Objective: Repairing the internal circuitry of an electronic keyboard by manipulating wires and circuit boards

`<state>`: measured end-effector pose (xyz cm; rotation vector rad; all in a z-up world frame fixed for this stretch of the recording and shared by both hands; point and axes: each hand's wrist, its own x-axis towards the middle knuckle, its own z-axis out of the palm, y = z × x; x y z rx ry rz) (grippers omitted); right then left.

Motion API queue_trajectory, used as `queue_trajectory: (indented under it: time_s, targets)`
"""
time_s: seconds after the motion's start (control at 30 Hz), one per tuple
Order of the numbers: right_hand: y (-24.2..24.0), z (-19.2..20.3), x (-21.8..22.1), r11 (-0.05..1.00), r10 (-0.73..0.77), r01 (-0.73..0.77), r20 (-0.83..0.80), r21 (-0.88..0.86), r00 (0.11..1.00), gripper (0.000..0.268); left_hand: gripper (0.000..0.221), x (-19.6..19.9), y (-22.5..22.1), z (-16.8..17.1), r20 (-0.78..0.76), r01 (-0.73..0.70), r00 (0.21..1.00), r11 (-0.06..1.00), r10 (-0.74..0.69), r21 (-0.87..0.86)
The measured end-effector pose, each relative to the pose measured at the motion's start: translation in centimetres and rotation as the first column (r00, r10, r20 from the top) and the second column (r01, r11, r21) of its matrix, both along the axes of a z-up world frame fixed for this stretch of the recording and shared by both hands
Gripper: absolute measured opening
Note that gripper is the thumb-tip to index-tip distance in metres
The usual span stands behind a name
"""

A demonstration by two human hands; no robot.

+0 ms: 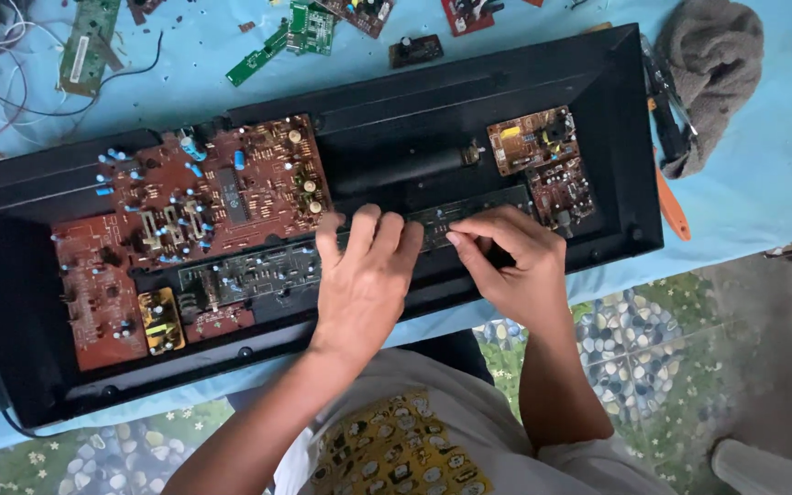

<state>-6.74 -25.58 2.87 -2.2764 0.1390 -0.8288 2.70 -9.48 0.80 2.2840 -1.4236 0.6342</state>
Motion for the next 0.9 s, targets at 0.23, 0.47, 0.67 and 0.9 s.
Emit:
queue_trajectory:
  time_s: [0.23, 0.47, 0.67, 0.9]
  targets:
    - [0.01, -0.13, -0.03, 1.0, 0.007, -0.007, 0.01, 0.006, 1.0, 0.011, 0.018, 0.07, -0.22, -0.03, -0.038, 0.022, 0.999, 1.0, -0.023, -0.014]
    - [0.05, 0.11, -0.09, 1.0, -0.003, 0.003, -0.015, -0.014, 1.0, 0.011, 0.02, 0.0, -0.3, 0.39, -0.025, 0.006, 1.0, 0.999, -0.005, 0.038]
    - [-0.21, -0.31, -0.16, 0.999, -0.016, 0.015, -0.01, -0.047, 1.0, 0.009, 0.018, -0.04, -0.45, 0.55, -0.024, 0.004, 1.0, 0.999, -0.003, 0.045]
    - [-0.11, -0.11, -0.28, 1.0, -0.004, 0.003, -0.013, -0.018, 1.0, 0.008, 0.022, -0.07, -0.45, 0.14, -0.037, 0.013, 0.999, 0.999, -0.012, 0.045]
